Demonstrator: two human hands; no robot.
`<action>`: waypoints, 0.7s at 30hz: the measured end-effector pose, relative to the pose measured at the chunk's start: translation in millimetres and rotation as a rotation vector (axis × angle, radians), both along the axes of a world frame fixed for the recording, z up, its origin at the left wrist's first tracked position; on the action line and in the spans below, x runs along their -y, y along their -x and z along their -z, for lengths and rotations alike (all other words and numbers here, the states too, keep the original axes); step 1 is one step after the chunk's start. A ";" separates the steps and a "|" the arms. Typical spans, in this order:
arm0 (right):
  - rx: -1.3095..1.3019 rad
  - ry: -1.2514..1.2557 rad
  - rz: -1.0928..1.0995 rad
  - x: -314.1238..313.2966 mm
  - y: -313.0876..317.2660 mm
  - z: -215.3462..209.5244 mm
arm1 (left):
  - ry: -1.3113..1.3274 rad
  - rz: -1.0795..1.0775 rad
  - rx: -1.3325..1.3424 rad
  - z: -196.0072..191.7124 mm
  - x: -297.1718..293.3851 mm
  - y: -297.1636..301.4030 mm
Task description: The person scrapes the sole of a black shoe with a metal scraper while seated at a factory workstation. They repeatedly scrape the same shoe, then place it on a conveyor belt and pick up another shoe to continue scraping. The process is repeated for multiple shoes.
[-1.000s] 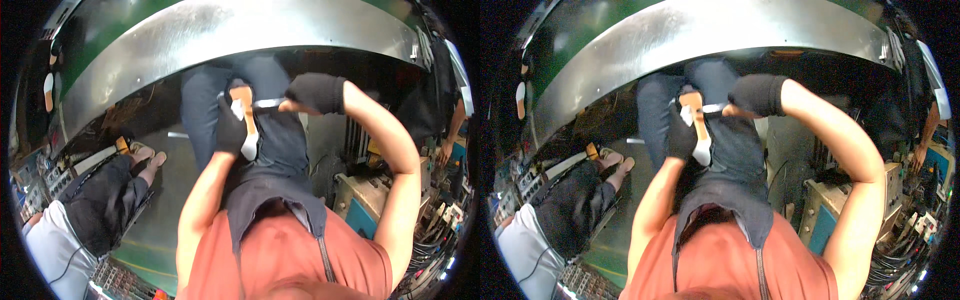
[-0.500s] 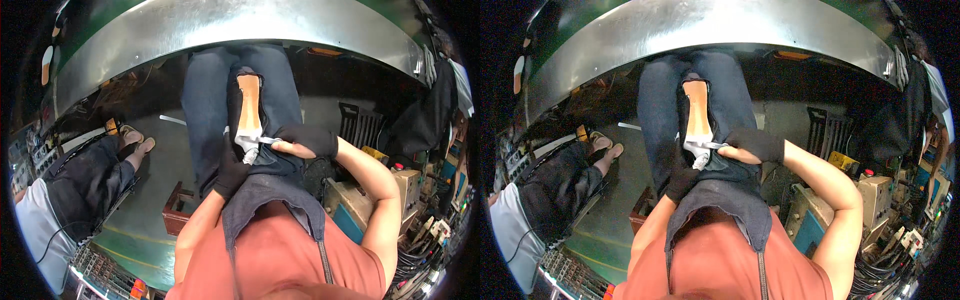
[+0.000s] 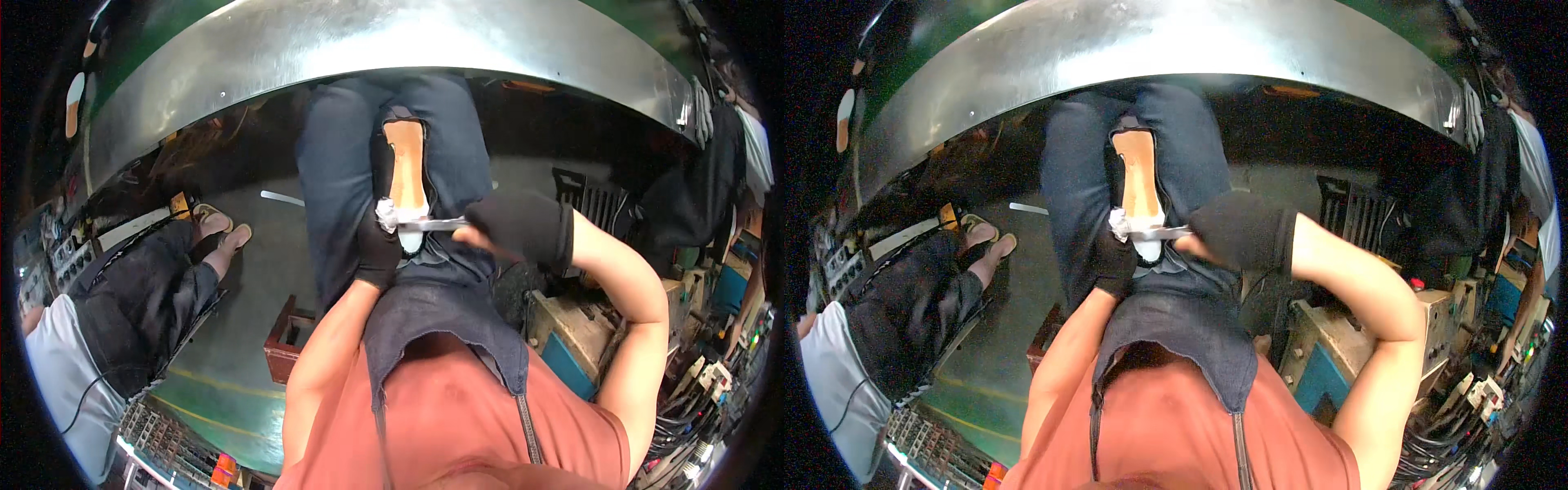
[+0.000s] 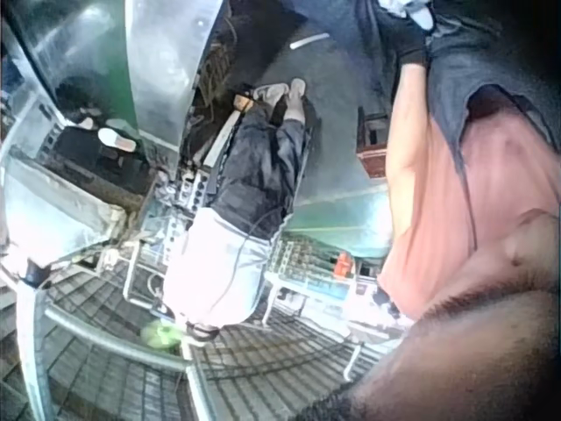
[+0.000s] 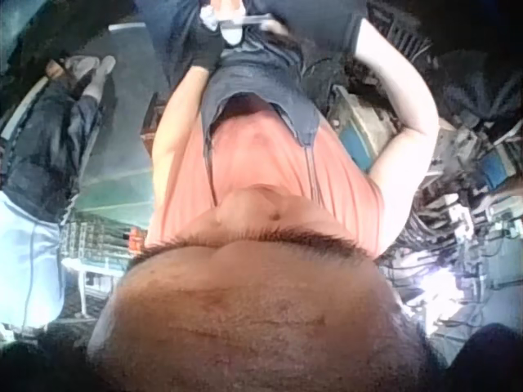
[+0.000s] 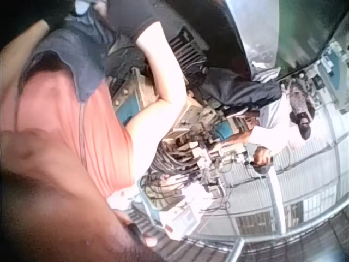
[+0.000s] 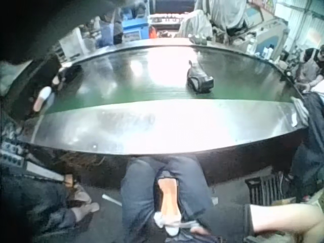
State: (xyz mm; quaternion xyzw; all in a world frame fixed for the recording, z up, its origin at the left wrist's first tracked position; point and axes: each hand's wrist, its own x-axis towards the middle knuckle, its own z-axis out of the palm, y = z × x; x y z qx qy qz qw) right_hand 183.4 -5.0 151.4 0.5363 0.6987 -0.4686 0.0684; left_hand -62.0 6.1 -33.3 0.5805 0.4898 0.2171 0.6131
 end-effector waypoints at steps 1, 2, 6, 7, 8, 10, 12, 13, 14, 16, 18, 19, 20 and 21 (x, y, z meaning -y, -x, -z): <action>-0.049 -0.188 0.022 2.3 10.5 -9.1 | -0.071 0.085 -0.122 -14.9 -4.9 -1.8; -0.119 -0.263 0.053 -0.6 24.5 -12.2 | -0.037 0.241 -0.179 -13.1 -6.2 2.6; -0.398 -0.298 0.200 5.8 34.4 27.6 | 0.165 0.669 -0.200 2.7 -4.1 32.5; -0.268 -0.205 0.218 18.1 27.1 42.6 | 0.258 0.596 -0.081 0.0 5.7 41.0; -0.141 -0.119 0.226 22.8 19.8 46.6 | 0.357 0.391 0.081 -10.0 13.2 43.0; -0.173 -0.008 0.337 39.0 10.7 37.5 | 0.468 0.116 0.325 -16.5 14.3 32.6; -0.224 -0.012 0.386 52.3 14.4 35.9 | 0.566 -0.020 0.440 -15.7 11.9 21.4; -0.217 -0.035 0.362 48.0 20.5 26.0 | 0.382 0.118 0.258 -13.5 10.8 21.5; -0.211 -0.050 0.345 45.0 30.3 14.3 | 0.114 0.103 0.042 -9.8 19.3 18.7; -0.205 -0.234 0.214 38.6 55.2 -4.2 | -0.004 0.098 0.032 -11.1 27.2 11.4; -0.381 -0.447 0.063 28.5 71.8 -9.1 | 0.059 0.262 0.079 -32.1 24.3 29.2; -0.460 -0.504 -0.015 24.1 67.5 4.5 | 0.172 0.306 0.036 19.4 42.7 57.5; -0.371 -0.383 0.079 33.7 62.3 29.3 | 0.152 0.284 0.022 9.3 33.1 43.7; -0.268 -0.264 0.167 44.7 53.0 50.3 | 0.133 0.268 0.015 -4.6 22.5 28.1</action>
